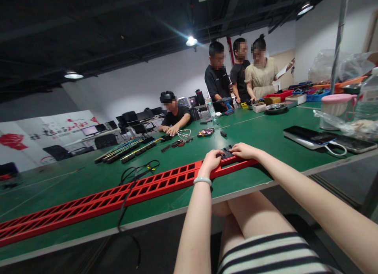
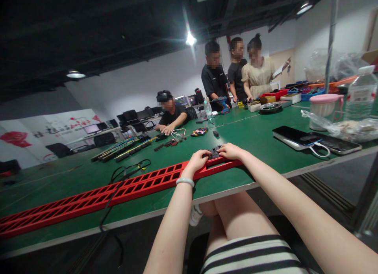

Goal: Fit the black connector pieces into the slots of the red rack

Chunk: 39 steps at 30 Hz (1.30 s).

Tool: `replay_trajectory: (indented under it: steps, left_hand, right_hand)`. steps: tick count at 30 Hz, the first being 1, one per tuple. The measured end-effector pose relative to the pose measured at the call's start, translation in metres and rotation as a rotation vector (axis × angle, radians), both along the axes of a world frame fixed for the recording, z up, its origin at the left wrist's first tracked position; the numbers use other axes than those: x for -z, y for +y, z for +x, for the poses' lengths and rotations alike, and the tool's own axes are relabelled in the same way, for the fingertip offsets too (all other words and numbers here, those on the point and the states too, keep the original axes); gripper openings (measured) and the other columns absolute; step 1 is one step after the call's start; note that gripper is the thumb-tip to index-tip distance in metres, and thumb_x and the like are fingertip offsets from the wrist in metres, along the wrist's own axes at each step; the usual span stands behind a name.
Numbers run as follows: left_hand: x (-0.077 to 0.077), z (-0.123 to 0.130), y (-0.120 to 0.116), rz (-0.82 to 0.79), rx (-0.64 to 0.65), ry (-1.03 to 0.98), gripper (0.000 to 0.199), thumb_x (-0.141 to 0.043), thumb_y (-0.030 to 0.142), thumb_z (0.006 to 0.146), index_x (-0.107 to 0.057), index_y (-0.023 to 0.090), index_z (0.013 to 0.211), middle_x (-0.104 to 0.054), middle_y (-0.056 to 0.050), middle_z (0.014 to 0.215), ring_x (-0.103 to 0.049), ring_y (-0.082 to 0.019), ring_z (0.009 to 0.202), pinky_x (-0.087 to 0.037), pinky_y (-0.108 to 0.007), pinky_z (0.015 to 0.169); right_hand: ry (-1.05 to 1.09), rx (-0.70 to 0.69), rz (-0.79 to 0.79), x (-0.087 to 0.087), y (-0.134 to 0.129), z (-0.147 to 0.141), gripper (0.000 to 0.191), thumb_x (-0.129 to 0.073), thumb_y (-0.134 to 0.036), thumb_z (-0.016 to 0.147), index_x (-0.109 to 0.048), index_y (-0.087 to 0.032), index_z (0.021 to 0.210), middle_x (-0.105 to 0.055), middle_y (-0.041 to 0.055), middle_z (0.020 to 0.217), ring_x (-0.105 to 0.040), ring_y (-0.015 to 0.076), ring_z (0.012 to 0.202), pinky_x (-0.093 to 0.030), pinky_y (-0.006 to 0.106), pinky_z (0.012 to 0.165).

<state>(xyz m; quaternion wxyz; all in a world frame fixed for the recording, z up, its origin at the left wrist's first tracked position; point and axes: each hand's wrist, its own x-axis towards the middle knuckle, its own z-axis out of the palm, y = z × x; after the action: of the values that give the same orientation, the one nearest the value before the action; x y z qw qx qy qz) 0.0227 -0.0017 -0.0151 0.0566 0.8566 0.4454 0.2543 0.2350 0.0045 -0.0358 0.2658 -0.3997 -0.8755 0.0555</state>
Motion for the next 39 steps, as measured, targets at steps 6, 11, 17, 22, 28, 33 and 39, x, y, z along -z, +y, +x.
replay_trajectory:
  steps: [6,11,17,22,28,33,39]
  left_hand:
    - [-0.008,0.003,-0.007,0.12,-0.001,-0.064,0.018,-0.043,0.021,0.078,-0.06,0.018,0.083,-0.061,-0.004,0.086,-0.054,-0.015,0.082,-0.04,-0.026,0.077]
    - [-0.015,0.003,-0.013,0.195,-0.054,-0.156,0.023,-0.037,0.034,0.082,-0.053,0.018,0.08,-0.058,-0.003,0.075,-0.052,-0.014,0.07,-0.039,-0.026,0.066]
    - [-0.011,0.005,-0.012,0.171,-0.098,-0.363,0.018,-0.042,0.025,0.078,-0.042,0.019,0.095,-0.052,-0.003,0.081,-0.05,-0.014,0.073,-0.039,-0.027,0.07]
    - [-0.004,0.005,-0.002,0.151,-0.064,-0.468,0.027,-0.034,0.009,0.072,-0.036,0.018,0.098,-0.047,-0.003,0.084,-0.047,-0.013,0.074,-0.039,-0.029,0.074]
    - [-0.003,0.004,0.001,0.194,-0.055,-0.457,0.035,-0.035,0.003,0.067,-0.036,0.018,0.098,-0.047,-0.004,0.084,-0.048,-0.014,0.078,-0.04,-0.031,0.077]
    - [-0.006,0.007,-0.005,0.162,0.036,-0.426,0.03,-0.037,0.005,0.072,-0.043,0.019,0.098,-0.05,-0.005,0.093,-0.052,-0.014,0.084,-0.043,-0.032,0.078]
    - [-0.007,0.014,-0.013,-0.025,0.136,-0.455,0.029,-0.042,0.016,0.079,-0.043,0.019,0.108,-0.058,-0.005,0.094,-0.055,-0.015,0.089,-0.043,-0.034,0.083]
  right_hand:
    - [0.006,0.025,0.007,-0.003,-0.005,-0.002,0.033,-0.045,-0.028,0.078,-0.061,-0.017,0.104,-0.06,0.0095,0.103,-0.054,0.0201,0.093,-0.039,0.029,0.084]
    - [0.051,0.059,0.018,-0.004,-0.009,-0.003,0.031,-0.047,-0.027,0.076,-0.063,-0.016,0.101,-0.061,0.0093,0.1,-0.055,0.0195,0.092,-0.04,0.028,0.083]
    - [0.078,0.084,0.078,-0.007,-0.016,-0.004,0.024,-0.048,-0.025,0.076,-0.065,-0.016,0.091,-0.061,0.0078,0.094,-0.055,0.0169,0.087,-0.041,0.025,0.079]
    - [0.077,0.101,0.1,-0.012,-0.021,-0.005,0.021,-0.048,-0.024,0.077,-0.065,-0.016,0.086,-0.062,0.0073,0.088,-0.055,0.0154,0.083,-0.041,0.024,0.076]
    - [0.08,0.119,0.097,-0.012,-0.022,-0.006,0.02,-0.047,-0.023,0.078,-0.065,-0.016,0.086,-0.06,0.0078,0.088,-0.055,0.0152,0.082,-0.041,0.024,0.076]
    - [0.074,0.134,0.12,-0.013,-0.025,-0.005,0.023,-0.049,-0.023,0.077,-0.062,-0.016,0.095,-0.058,0.0085,0.09,-0.054,0.0159,0.084,-0.041,0.025,0.077]
    - [0.084,0.111,0.273,-0.02,-0.035,-0.015,0.061,-0.056,-0.024,0.072,-0.032,-0.021,0.129,-0.052,0.0099,0.104,-0.052,0.0194,0.09,-0.041,0.03,0.077]
